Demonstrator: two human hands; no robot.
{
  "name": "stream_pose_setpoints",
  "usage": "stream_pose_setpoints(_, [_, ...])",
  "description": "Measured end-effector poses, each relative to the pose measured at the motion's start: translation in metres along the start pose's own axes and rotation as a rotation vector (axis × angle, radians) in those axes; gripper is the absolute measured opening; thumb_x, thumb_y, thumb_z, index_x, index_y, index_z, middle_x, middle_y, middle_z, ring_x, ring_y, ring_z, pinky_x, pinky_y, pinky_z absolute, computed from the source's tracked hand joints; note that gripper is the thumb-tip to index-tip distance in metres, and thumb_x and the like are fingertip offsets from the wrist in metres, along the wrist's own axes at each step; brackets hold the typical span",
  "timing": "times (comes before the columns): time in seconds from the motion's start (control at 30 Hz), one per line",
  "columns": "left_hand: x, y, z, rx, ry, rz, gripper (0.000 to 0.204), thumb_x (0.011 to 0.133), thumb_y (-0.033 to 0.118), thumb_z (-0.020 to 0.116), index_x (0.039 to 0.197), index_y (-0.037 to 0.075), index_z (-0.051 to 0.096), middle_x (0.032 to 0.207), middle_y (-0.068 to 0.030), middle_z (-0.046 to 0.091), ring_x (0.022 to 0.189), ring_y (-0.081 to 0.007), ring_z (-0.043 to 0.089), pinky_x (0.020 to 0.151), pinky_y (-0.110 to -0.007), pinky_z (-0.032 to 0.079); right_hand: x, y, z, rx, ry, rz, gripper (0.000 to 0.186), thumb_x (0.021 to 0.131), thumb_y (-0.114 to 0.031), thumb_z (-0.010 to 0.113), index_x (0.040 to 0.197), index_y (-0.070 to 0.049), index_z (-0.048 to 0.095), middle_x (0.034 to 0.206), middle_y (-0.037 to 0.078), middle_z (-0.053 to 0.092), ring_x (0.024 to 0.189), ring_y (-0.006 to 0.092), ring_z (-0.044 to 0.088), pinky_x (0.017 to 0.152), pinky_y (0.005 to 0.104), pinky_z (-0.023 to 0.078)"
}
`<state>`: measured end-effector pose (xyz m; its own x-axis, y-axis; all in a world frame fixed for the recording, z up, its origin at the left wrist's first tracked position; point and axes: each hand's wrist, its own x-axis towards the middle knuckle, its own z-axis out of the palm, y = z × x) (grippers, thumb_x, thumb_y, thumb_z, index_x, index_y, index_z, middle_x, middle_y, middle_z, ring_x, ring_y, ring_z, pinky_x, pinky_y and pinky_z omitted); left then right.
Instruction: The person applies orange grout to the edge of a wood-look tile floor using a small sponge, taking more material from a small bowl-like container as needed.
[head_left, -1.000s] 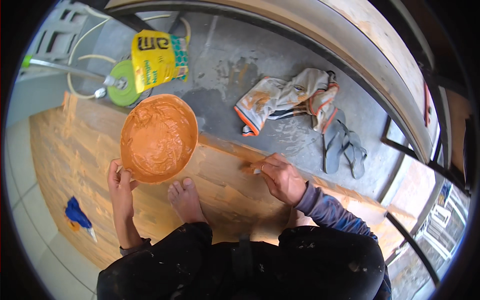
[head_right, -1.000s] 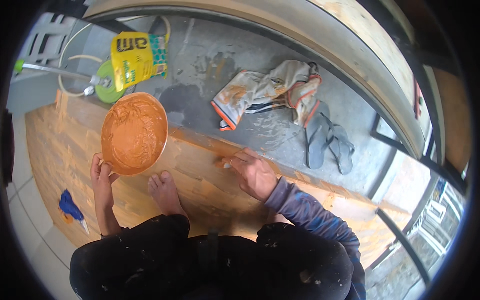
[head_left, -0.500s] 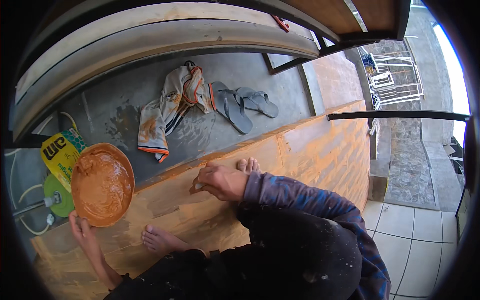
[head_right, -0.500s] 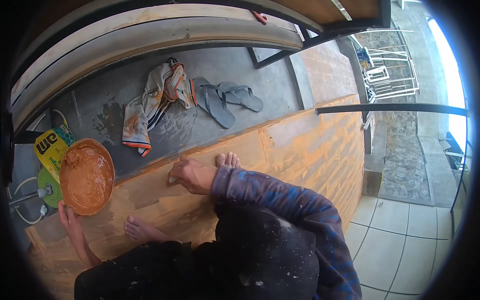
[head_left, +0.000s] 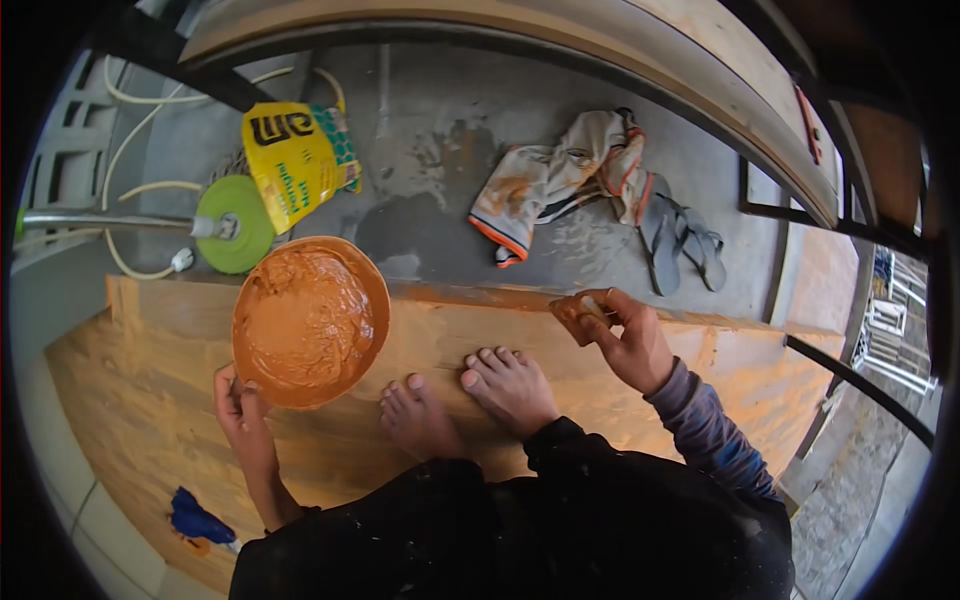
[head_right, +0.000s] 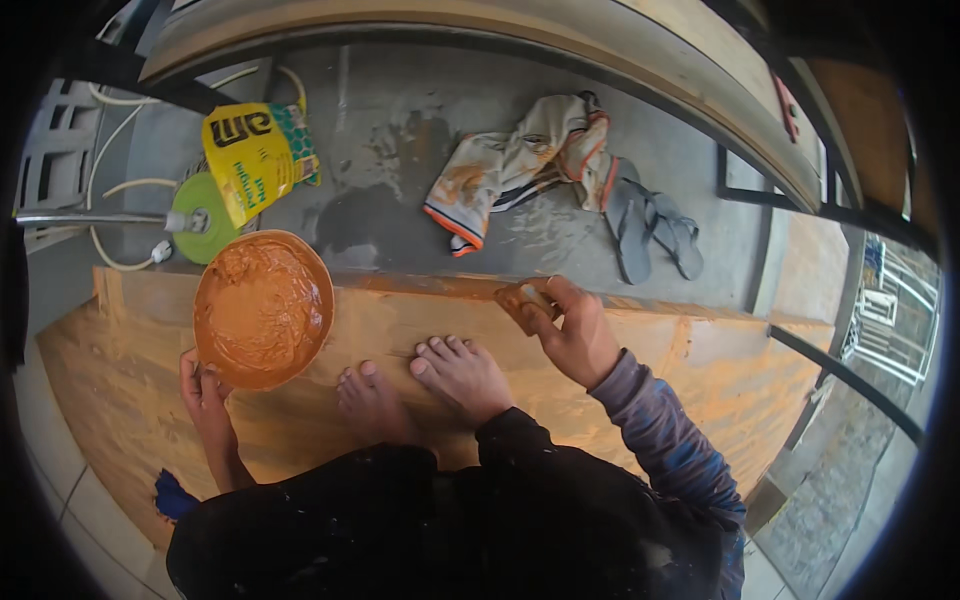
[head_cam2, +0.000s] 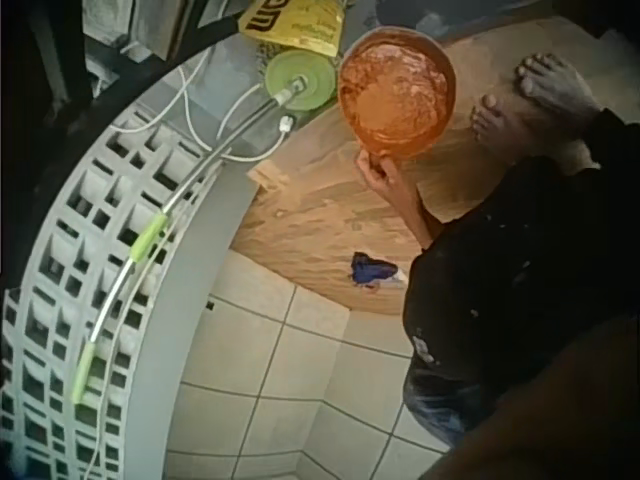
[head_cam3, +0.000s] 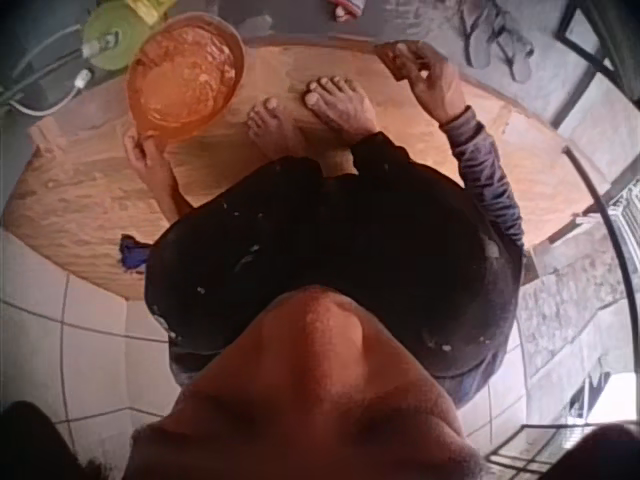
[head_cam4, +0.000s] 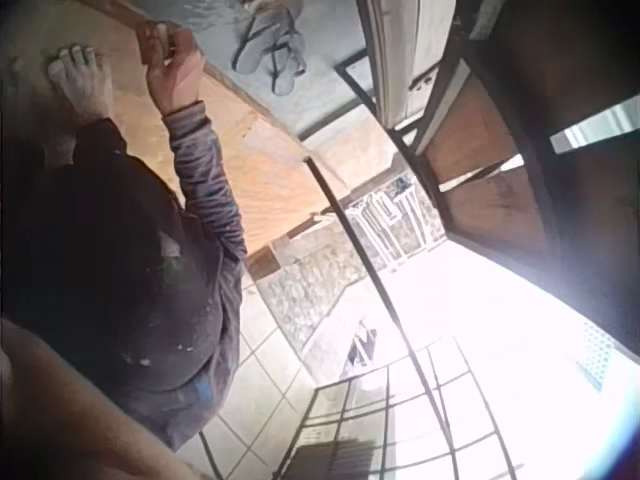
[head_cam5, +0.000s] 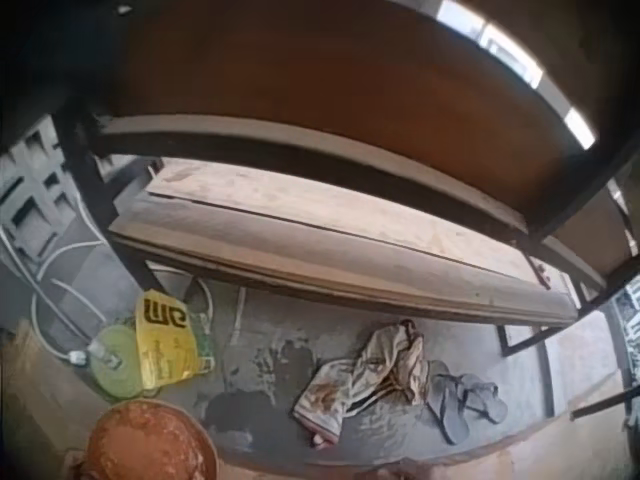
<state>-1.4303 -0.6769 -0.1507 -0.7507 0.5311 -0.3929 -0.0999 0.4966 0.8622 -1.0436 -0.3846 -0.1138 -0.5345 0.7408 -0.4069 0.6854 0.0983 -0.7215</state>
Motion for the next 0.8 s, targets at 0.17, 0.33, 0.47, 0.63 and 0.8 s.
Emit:
stream_pose_setpoints(0.17, [-0.043,-0.025,-0.039,-0.11,0.243,-0.168,0.016,0.106,0.014,0.049,0.12,0.007,0.055,0.1,-0.0024,0.06,0.09,-0.009,0.058,0.078,-0.026,0.05,0.09,-0.018,0.053,0.006,-0.304,-0.077,0.025,0.087,-0.005,0.07,0.111,0.003,0.069,0.092,0.024,0.07,0.082,0.0368,0.071,0.073,0.0404,0.055])
stream_pose_setpoints(0.33, [-0.062,-0.016,-0.013,-0.184,0.421,-0.208,0.017,0.109,0.021,0.048,0.12,0.009,0.054,0.1,-0.0013,0.058,0.085,-0.0075,0.055,0.073,-0.025,0.048,0.138,-0.003,0.126,0.171,-0.518,-0.175,0.025,0.086,-0.001,0.068,0.111,0.003,0.07,0.106,0.02,0.074,0.096,0.0332,0.074,0.084,0.0369,0.056])
stream_pose_setpoints(0.47, [-0.063,-0.024,-0.004,-0.163,0.406,-0.247,0.018,0.109,0.021,0.049,0.119,0.008,0.055,0.099,-0.0002,0.057,0.081,-0.0059,0.052,0.069,-0.022,0.044,0.167,0.031,0.167,0.342,-0.59,-0.339,0.032,0.082,0.008,0.069,0.113,0.003,0.069,0.12,0.017,0.074,0.115,0.0266,0.071,0.101,0.0349,0.054])
stream_pose_setpoints(0.63, [-0.07,-0.028,-0.006,-0.136,0.379,-0.253,0.018,0.109,0.02,0.048,0.118,0.005,0.055,0.1,0.0002,0.057,0.081,-0.0035,0.049,0.07,-0.018,0.039,0.177,0.06,0.148,0.374,-0.844,-0.278,0.029,0.085,0.007,0.072,0.113,0.001,0.07,0.13,0.017,0.072,0.127,0.0264,0.066,0.108,0.0343,0.05])
stream_pose_setpoints(0.8, [-0.073,-0.03,-0.005,-0.178,0.45,-0.261,0.019,0.108,0.018,0.047,0.119,0.005,0.054,0.105,-0.0023,0.058,0.086,-0.0053,0.051,0.075,-0.021,0.041,0.181,0.013,0.121,0.259,-0.788,-0.167,0.025,0.089,0.005,0.072,0.113,-0.001,0.07,0.116,0.013,0.076,0.107,0.02,0.073,0.097,0.0348,0.055])
